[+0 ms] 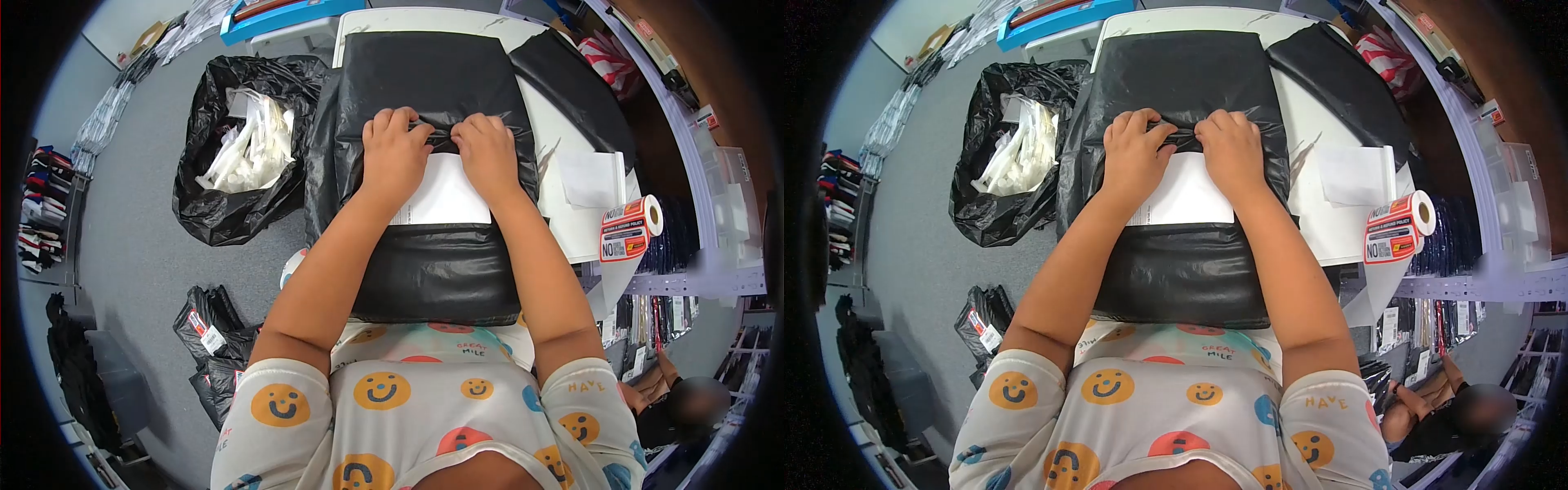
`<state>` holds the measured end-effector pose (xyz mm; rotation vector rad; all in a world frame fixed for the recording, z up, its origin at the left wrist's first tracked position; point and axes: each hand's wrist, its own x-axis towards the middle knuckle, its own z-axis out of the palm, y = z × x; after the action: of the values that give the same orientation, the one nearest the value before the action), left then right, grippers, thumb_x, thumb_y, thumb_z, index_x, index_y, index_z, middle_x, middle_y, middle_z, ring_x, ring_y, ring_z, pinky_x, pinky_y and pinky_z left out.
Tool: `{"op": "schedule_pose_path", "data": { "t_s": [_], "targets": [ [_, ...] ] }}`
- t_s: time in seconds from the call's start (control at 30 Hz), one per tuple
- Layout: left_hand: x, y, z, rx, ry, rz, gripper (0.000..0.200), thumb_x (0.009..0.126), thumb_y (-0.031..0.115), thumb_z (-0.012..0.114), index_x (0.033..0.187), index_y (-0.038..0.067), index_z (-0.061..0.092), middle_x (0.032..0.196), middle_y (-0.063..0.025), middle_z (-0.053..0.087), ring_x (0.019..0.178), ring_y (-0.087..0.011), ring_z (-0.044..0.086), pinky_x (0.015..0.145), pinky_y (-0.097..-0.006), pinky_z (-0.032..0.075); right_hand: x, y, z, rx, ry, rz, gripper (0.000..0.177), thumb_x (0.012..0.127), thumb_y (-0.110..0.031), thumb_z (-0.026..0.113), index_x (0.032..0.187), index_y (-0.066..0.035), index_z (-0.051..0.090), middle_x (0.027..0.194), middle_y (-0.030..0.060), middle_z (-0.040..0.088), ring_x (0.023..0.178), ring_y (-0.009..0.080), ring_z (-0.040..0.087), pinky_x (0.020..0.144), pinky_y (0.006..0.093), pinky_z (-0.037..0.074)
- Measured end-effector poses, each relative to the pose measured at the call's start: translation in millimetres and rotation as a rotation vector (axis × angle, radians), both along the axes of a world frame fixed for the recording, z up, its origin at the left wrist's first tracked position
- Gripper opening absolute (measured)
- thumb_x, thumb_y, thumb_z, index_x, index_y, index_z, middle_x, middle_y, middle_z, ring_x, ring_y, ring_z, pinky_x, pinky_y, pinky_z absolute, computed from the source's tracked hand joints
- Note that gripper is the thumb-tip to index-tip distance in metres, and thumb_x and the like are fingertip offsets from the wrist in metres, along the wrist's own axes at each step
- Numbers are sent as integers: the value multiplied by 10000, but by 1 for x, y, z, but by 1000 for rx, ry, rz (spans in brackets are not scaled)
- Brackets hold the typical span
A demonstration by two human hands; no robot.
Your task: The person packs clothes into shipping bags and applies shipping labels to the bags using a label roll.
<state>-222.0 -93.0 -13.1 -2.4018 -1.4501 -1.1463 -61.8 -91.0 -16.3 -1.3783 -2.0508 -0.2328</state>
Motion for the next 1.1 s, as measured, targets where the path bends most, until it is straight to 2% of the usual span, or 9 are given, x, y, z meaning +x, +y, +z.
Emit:
{"op": "schedule_pose_path", "data": {
  "t_s": [0.3,0.37,0.47,0.5,0.6,0.7,0.93,0.97,1.1],
  "targets": [
    [4,12,-3,99,-51,-25,79,670,113,649,744,141,638,807,39,570,843,-182,504,767,-350,337,-7,-3,6,51,129,46,87,715,-116,601,799,-107,580,845,8,549,847,216,510,781,376,380],
    [4,13,-4,121,-69,-33,65,677,118,642,739,139,635,782,33,574,817,-180,510,762,-349,338,-9,-4,6,111,134,101,88,709,-116,599,795,-107,585,833,6,559,833,220,516,780,382,379],
    [3,14,-1,149,-56,-58,39,696,130,618,734,139,623,740,17,564,780,-188,511,757,-359,337,-11,1,3,73,181,107,89,698,-118,594,787,-112,594,809,5,577,813,227,526,770,385,379],
    [4,14,0,159,-51,-80,31,704,135,607,733,140,618,725,11,558,767,-192,509,756,-365,337,-11,2,4,72,167,108,97,674,-95,602,770,-82,595,796,45,600,795,259,548,721,386,405],
    [5,14,1,126,-7,-87,64,694,143,624,757,132,622,734,-2,570,772,-199,521,781,-369,338,-12,1,5,86,196,102,84,661,-115,593,741,-92,585,764,50,586,758,265,545,693,401,405],
    [8,13,2,103,4,-71,54,691,129,631,743,121,620,761,-8,583,798,-203,529,806,-366,335,-15,0,4,59,212,63,63,660,-132,586,716,-105,576,758,37,564,781,246,523,730,392,380],
    [7,16,0,78,5,-99,62,679,122,641,737,107,624,787,-21,590,832,-215,526,803,-370,337,-19,4,-1,92,185,3,49,661,-157,578,692,-121,574,736,17,542,758,230,518,734,393,370],
    [6,17,-1,80,6,-98,69,672,118,641,739,113,631,791,-18,592,833,-217,524,799,-369,337,-18,5,-2,23,156,13,104,662,-203,586,729,-123,594,787,27,550,812,228,510,746,404,349],
    [6,20,-4,101,-8,-106,54,677,127,620,728,114,633,762,-17,578,818,-224,512,777,-373,336,-20,6,1,9,181,29,74,644,-194,585,677,-129,578,736,14,542,770,228,510,719,412,353]
  ]
}}
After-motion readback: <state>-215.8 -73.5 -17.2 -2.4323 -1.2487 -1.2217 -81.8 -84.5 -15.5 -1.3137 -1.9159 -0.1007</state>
